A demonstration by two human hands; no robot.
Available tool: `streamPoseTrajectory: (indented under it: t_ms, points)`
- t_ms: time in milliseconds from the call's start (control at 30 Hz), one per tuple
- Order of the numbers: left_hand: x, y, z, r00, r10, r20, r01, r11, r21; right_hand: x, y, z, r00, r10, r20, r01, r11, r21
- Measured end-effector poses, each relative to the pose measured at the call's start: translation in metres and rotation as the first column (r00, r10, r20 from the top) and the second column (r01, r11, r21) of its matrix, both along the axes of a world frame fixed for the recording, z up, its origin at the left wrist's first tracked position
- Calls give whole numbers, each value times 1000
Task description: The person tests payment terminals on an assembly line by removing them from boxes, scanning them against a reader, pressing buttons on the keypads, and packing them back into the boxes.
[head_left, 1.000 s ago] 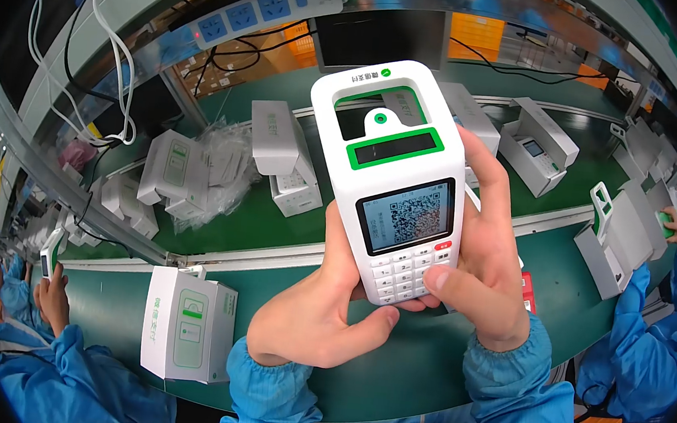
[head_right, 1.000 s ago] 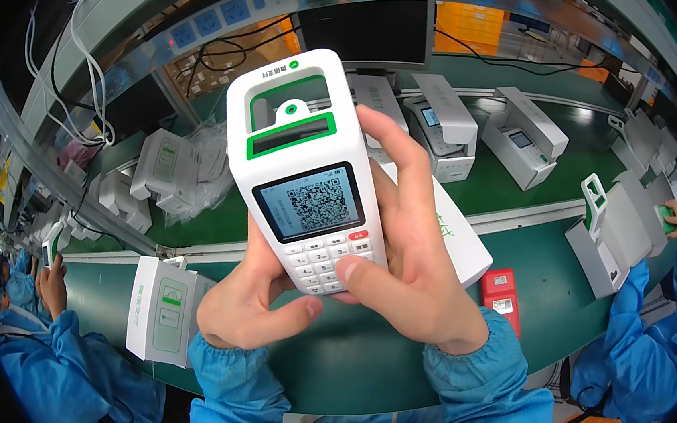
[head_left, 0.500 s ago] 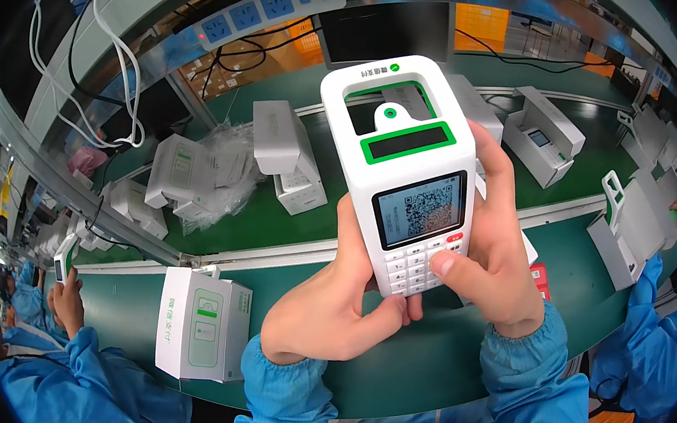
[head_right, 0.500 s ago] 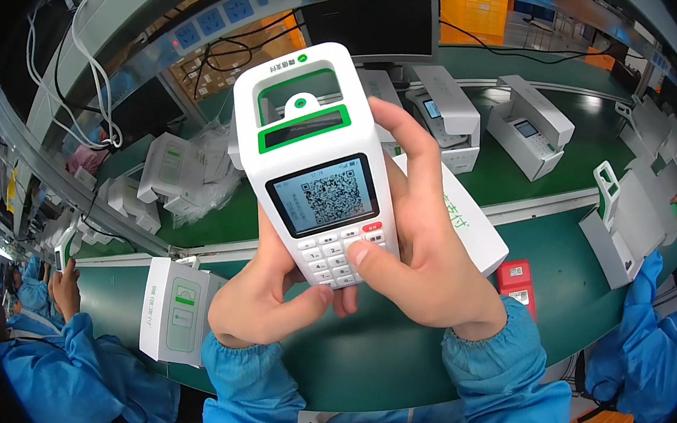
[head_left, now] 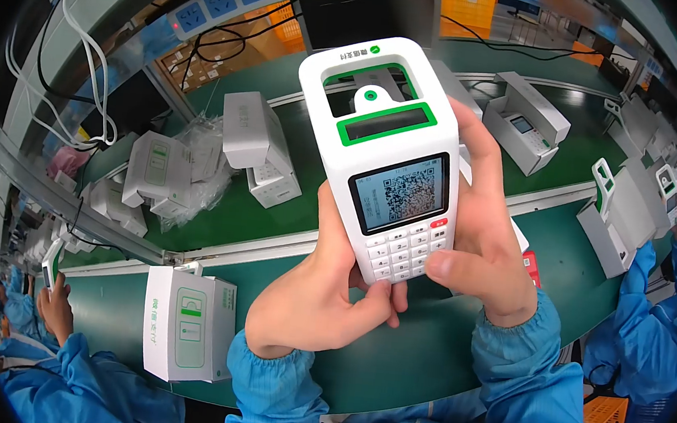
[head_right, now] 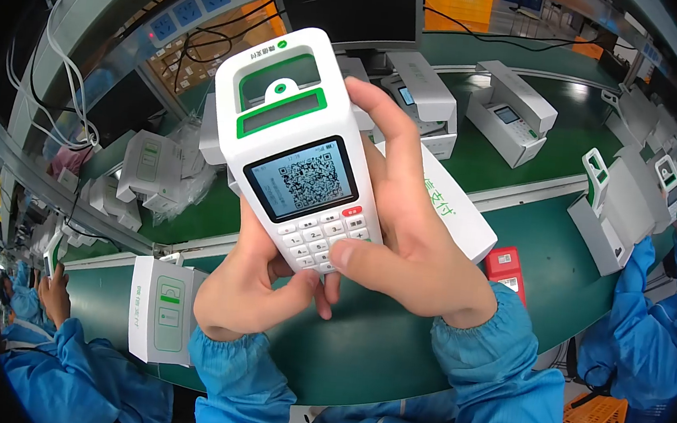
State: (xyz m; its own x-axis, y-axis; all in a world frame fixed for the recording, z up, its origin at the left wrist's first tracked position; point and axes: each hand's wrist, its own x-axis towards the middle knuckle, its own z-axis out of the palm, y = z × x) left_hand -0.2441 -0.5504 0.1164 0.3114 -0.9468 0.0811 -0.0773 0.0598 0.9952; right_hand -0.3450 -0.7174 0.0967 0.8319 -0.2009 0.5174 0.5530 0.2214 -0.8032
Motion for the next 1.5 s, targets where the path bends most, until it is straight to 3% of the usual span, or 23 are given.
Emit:
streamPoseTrajectory:
  t_ms: [133,267,433,700,1067,1167,1500]
  points:
    - [3,0,1,1000,-8,23,8,1000,-7,-4,6,14,997,-22,-75,31,993,117]
    - [-2,-2,4,999,16,45,-15,1000,-21,-5,-1,6,998,33,50,-35,998,43]
    - [-4,-10,13,999,8,32,-8,1000,1,-7,-9,12,999,24,43,-25,999,21]
    - [-11,-24,17,997,24,-76,-22,999,33,-15,-17,32,993,-23,-114,37,991,128]
    - [-10,-33,12,999,-35,-30,33,997,-70,-18,-29,30,991,-33,-128,48,992,114]
    - [-15,-37,17,993,23,-119,-21,1000,16,-21,-31,33,991,-8,-135,25,991,129]
    - [-14,-37,17,999,-33,15,33,999,-32,-18,-37,25,995,-75,-60,78,996,50]
